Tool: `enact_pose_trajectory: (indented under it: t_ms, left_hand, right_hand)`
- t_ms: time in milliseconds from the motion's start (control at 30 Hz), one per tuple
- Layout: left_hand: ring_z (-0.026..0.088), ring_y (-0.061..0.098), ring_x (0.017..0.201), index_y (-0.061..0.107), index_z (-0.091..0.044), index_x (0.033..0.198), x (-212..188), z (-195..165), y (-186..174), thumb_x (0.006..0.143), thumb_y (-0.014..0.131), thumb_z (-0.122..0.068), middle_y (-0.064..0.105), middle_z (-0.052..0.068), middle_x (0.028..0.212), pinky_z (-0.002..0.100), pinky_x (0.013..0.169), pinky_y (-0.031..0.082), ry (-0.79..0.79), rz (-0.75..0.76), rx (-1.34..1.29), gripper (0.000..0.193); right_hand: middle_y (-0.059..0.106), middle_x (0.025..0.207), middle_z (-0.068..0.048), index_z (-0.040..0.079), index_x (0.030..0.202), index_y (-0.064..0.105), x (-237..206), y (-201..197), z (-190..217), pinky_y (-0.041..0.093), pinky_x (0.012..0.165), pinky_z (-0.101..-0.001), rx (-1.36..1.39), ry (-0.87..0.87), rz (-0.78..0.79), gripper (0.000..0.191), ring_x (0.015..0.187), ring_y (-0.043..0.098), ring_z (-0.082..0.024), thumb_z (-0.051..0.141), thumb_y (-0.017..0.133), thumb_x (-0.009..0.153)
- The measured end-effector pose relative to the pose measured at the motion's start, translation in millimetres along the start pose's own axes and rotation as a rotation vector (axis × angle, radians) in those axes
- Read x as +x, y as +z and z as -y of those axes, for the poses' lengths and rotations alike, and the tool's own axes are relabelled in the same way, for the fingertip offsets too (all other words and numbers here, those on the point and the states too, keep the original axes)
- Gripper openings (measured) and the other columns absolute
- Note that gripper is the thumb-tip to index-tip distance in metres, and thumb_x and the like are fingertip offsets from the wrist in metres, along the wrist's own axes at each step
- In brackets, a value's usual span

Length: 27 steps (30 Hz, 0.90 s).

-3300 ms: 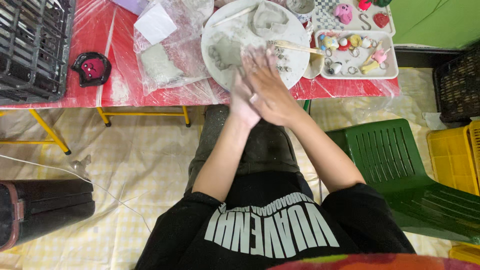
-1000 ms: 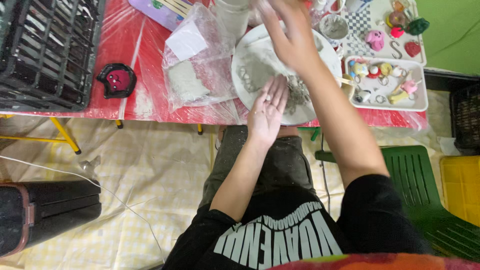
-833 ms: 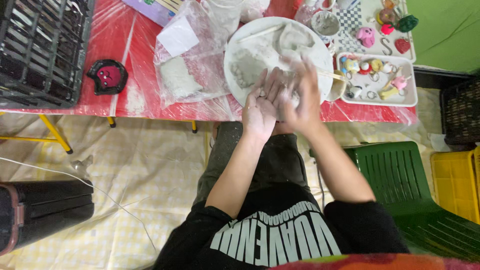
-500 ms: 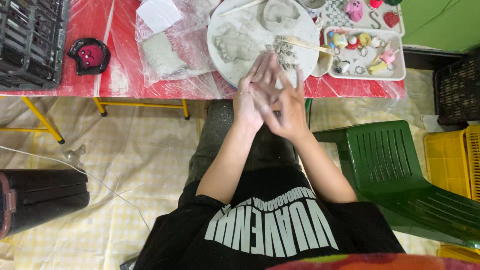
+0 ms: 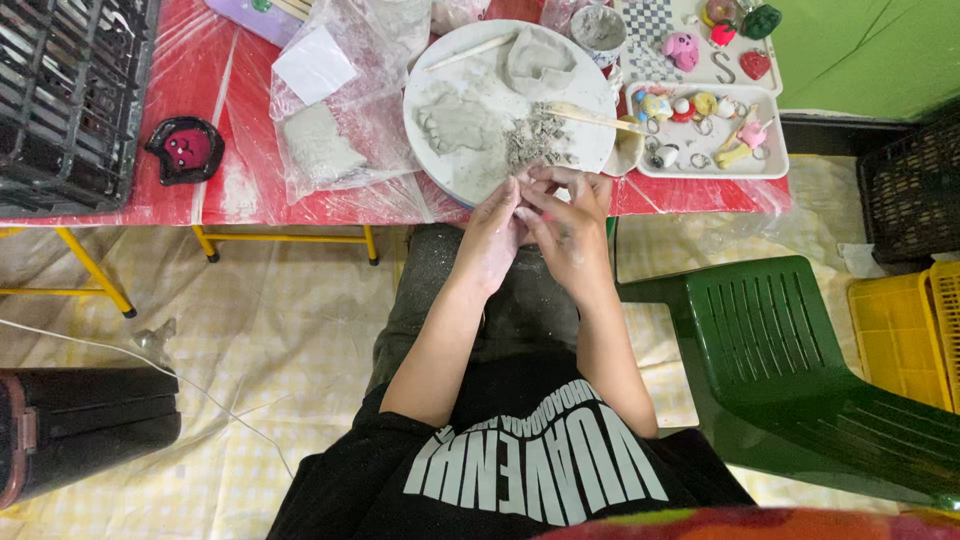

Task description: The person sits at a work table and mixes clay slip with wooden sticks on a plate, then presses the clay mixture by hand into a foot-shaped mold on the plate and forms small clay pieces, adding more dry clay and working it with the sticks.

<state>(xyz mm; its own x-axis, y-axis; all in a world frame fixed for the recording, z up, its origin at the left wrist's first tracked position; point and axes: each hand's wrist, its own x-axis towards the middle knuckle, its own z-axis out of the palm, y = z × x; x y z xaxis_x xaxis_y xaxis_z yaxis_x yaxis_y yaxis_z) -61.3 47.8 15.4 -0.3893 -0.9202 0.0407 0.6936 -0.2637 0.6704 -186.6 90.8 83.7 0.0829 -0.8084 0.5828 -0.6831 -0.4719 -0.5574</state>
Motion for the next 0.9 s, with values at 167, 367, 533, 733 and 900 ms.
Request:
enact_pose_trajectory:
  t_ms: [167,367,533,733,900]
  left_hand:
    - [0.020,0.052,0.116,0.048,0.001,0.156,-9,5,6,0.112,0.038,-0.049,0.058,0.013,0.144,0.039,0.100,0.045,0.009,-0.096,0.148,0.067]
    - [0.025,0.050,0.143,0.034,0.001,0.158,-9,4,10,0.111,0.029,-0.052,0.050,0.018,0.156,0.041,0.122,0.039,0.051,-0.020,0.018,0.071]
    - [0.030,0.051,0.141,0.034,0.002,0.157,-7,4,10,0.111,0.035,-0.048,0.051,0.020,0.155,0.043,0.120,0.041,0.086,-0.034,0.023,0.068]
    - [0.027,0.060,0.131,0.050,0.002,0.148,-8,-3,0,0.110,0.049,-0.042,0.060,0.017,0.142,0.042,0.111,0.047,0.145,-0.070,0.206,0.058]
    - [0.020,0.070,0.110,0.060,0.003,0.134,-10,-9,-14,0.109,0.060,-0.034,0.068,0.012,0.120,0.039,0.101,0.059,-0.005,-0.007,0.283,0.045]
  right_hand:
    - [0.066,0.119,-0.006,0.011,0.112,0.077,-6,6,6,0.041,0.105,-0.0431,-0.039,-0.009,-0.084,0.033,0.116,0.052,-0.032,0.010,0.086,0.080]
    - [0.074,0.107,-0.005,0.006,0.104,0.071,-12,16,5,0.043,0.101,-0.0426,0.025,-0.043,-0.158,0.027,0.104,0.064,-0.029,0.007,0.087,0.082]
    - [0.076,0.107,-0.008,0.004,0.105,0.073,-18,25,1,0.050,0.100,-0.0391,0.153,-0.017,-0.189,0.023,0.100,0.071,-0.027,0.002,0.084,0.085]
    - [0.075,0.104,-0.009,0.002,0.100,0.075,-22,27,-11,0.054,0.094,-0.0361,0.260,0.097,-0.235,0.020,0.099,0.071,-0.024,0.000,0.085,0.083]
    - [0.074,0.106,-0.010,0.003,0.113,0.079,-23,23,-18,0.054,0.097,-0.0358,0.176,0.170,-0.255,0.029,0.106,0.067,-0.023,-0.003,0.083,0.085]
